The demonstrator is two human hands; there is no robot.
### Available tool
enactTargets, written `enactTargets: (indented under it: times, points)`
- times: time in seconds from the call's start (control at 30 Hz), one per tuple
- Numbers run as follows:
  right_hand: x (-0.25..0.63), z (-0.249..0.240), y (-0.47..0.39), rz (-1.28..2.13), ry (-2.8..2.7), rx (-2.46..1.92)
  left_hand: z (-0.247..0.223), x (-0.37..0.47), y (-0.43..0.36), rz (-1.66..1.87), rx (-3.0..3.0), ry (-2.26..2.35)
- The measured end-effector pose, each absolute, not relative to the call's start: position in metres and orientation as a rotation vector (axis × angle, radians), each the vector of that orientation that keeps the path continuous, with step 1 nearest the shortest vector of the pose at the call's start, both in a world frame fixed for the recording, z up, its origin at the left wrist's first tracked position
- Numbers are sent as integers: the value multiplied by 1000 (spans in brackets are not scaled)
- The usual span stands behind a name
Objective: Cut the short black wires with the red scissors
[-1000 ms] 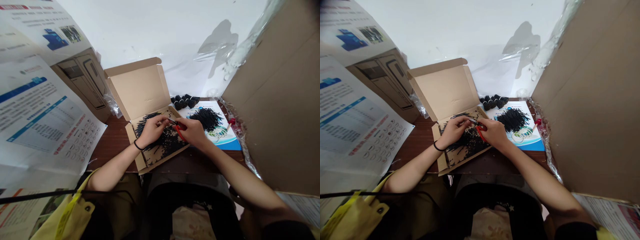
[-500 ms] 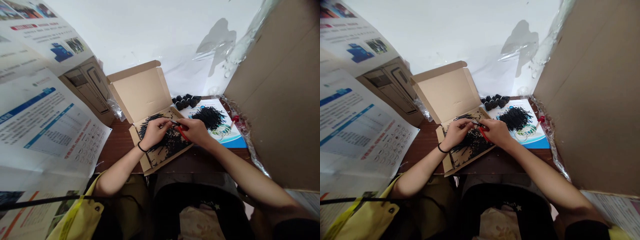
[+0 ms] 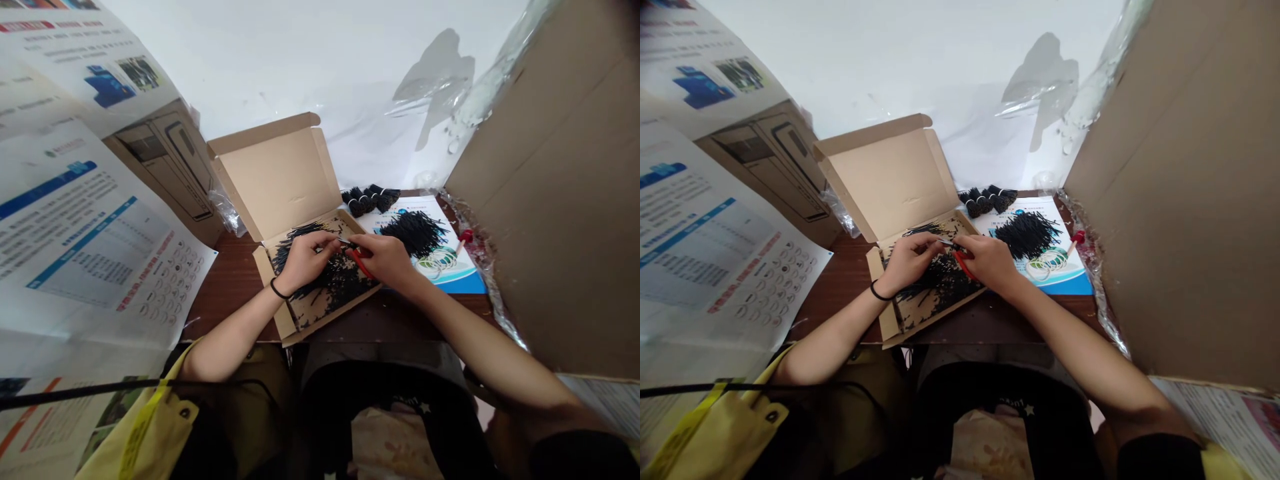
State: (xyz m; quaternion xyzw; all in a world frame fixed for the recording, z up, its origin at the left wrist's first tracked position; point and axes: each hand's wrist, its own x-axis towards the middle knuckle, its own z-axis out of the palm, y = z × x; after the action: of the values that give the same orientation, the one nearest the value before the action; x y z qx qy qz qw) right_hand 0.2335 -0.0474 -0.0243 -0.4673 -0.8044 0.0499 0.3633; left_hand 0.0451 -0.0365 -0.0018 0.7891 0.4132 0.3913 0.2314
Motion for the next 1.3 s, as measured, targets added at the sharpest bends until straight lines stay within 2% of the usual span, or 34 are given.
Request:
enactTargets:
  times: [0.47,0.8,1.3]
  points:
    - [236,-23,-47,224,-2022,-1229,-2,48,-37,1028,2025,1074]
    - [235,-18,-49,634,-1824,-1132,2,51,-39,1116,1528,918]
    - [233,-11,-53,583,-1871,-1145,4,49,-40,1047,1568,949]
